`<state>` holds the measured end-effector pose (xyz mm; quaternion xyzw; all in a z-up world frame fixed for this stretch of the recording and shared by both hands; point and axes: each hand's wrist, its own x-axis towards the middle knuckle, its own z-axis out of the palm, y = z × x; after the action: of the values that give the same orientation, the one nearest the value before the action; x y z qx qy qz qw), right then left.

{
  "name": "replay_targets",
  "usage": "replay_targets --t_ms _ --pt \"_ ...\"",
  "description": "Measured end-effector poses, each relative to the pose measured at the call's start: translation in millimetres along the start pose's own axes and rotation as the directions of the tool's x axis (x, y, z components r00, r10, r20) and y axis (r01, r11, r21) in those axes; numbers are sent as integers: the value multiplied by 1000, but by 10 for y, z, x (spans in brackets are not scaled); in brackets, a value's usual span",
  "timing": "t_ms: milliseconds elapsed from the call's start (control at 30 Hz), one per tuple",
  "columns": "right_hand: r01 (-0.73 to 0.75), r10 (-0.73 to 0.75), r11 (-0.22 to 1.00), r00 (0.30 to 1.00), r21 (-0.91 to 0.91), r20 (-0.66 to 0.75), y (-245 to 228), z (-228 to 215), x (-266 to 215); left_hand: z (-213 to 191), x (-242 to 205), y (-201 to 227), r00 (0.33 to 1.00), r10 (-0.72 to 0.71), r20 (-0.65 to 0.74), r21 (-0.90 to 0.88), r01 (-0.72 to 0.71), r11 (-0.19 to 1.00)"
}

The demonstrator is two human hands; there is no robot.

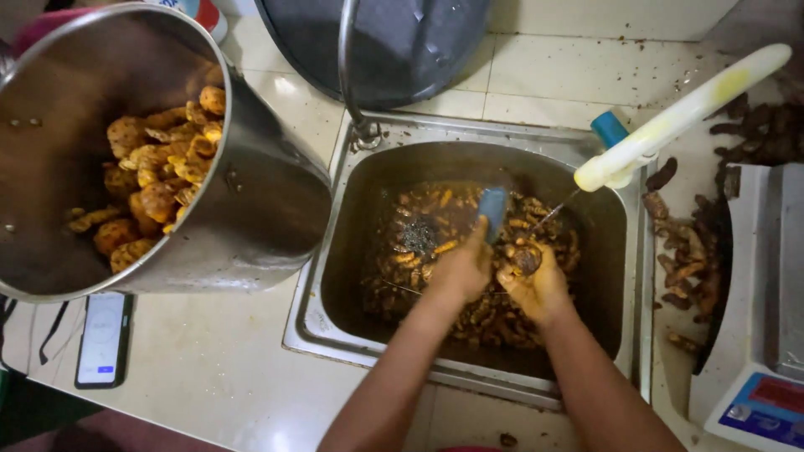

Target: Washing turmeric roots in a sink using hands and a brush to remove dirt and debris.

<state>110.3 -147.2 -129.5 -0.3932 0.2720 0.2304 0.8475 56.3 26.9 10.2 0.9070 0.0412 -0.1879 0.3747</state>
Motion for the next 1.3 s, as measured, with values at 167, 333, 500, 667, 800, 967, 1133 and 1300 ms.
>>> replay_targets --t_ms 167,333,500,667,800,967,1133,1300 --pt "-107 57 979 961 175 269 -85 -51 -62 9 15 -499 993 -115 32 22 114 993" --pt "-24 17 998 994 64 112 -71 1 -85 277 -54 -834 979 -181 96 266 151 952" --pt "-42 43 999 996 -11 75 -156 153 -267 345 -30 -861 971 -178 162 261 132 956" --pt "62 -30 974 989 -218 147 -160 273 -443 288 58 -904 981 -140 132 271 100 957" --pt "90 -40 962 980 -258 194 -149 290 -452 188 -24 -863 974 -191 125 270 152 951" --pt "88 -49 962 987 -258 153 -102 132 -325 166 -56 -804 980 -168 107 252 137 958" --pt "72 -38 982 982 -175 187 -85 79 -193 130 -38 -793 980 -194 37 35 192 981" --pt "63 -43 986 990 -153 133 -56 11 -140 -61 -558 -272 999 -40 -26 -309 30 951"
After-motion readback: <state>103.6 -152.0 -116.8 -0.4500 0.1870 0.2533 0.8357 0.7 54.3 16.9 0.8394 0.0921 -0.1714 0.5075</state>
